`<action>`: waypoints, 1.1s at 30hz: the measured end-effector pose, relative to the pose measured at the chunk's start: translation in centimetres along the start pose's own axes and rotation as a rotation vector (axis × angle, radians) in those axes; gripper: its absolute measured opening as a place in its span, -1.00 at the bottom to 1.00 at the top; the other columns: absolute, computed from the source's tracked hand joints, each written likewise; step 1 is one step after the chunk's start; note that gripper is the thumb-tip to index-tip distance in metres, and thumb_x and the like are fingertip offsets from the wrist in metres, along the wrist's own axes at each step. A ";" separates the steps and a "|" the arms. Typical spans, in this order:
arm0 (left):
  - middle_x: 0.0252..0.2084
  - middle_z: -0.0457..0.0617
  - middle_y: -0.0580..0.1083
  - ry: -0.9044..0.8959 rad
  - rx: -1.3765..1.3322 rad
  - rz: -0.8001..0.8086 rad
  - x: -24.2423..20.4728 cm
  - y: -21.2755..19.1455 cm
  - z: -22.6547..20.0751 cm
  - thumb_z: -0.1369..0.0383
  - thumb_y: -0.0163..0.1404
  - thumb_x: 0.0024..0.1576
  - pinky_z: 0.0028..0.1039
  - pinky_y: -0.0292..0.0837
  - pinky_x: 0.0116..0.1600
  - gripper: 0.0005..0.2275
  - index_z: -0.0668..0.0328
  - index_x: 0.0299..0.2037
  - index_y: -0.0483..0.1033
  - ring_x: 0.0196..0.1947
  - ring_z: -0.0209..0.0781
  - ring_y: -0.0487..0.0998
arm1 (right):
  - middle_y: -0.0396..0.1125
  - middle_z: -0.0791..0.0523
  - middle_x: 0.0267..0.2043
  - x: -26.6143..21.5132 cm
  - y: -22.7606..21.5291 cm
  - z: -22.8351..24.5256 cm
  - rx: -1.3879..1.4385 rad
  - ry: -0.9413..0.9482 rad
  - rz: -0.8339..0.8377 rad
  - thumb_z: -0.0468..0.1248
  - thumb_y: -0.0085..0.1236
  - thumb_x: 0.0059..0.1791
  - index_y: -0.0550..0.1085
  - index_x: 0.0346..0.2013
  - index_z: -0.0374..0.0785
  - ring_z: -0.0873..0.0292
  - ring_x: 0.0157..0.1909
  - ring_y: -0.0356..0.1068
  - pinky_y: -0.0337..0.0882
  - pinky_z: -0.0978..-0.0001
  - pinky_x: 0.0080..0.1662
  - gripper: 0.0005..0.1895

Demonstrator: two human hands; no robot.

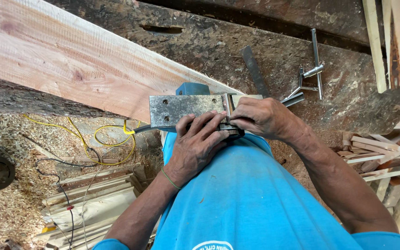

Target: The person adjusts a handheld woodworking tool on a wooden plank, using a T-handle wrench to tighten and loosen screws while repositioning the tool. The person repeatedly checks the tool's alignment and makes fine adjustments throughout the clip.

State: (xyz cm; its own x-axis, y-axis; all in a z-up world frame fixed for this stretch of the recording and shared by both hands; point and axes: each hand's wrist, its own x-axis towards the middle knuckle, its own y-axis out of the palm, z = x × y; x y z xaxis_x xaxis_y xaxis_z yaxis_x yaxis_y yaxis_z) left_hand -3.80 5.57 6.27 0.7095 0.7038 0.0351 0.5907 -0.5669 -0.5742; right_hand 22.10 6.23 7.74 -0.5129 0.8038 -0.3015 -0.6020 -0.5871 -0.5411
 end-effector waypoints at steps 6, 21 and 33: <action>0.35 -0.09 0.39 -0.007 -0.009 0.003 0.1 -0.2 -0.1 0.21 0.18 0.14 -0.18 -0.03 0.42 -0.78 -0.07 -0.04 0.55 0.37 -0.17 0.32 | 0.38 0.15 -0.40 -0.8 1.0 -0.5 -0.108 -0.086 -0.043 -0.30 0.28 -0.04 0.51 -0.32 -0.26 0.23 -0.44 0.44 0.53 0.41 -0.42 -0.89; 0.41 -0.04 0.32 -0.029 0.008 0.011 0.5 -0.4 -0.5 0.20 0.16 0.14 -0.17 -0.01 0.42 -0.81 -0.09 -0.08 0.54 0.38 -0.14 0.31 | 0.44 -0.04 0.05 1.3 0.3 -2.2 0.060 0.141 -0.152 -0.46 -0.02 0.03 0.43 0.14 -0.38 0.04 0.04 0.52 0.56 0.21 0.09 -0.63; 0.48 0.01 0.26 -0.079 0.194 -0.045 -0.7 1.2 -2.4 0.25 0.10 0.24 0.01 -0.36 0.55 -0.79 -0.26 0.07 0.55 0.52 -0.12 0.17 | 0.23 -0.06 0.30 1.2 -1.0 -1.9 0.124 0.013 0.096 0.00 0.33 -0.11 0.30 0.29 -0.26 -0.06 0.32 0.27 0.35 0.04 0.30 -0.23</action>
State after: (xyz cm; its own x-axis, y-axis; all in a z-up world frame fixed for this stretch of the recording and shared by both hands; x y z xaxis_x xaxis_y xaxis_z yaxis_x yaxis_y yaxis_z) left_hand -2.69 3.34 7.56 0.6473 0.7622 0.0047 0.5308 -0.4463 -0.7205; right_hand 23.23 7.96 6.44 -0.5640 0.7444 -0.3574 -0.6224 -0.6677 -0.4084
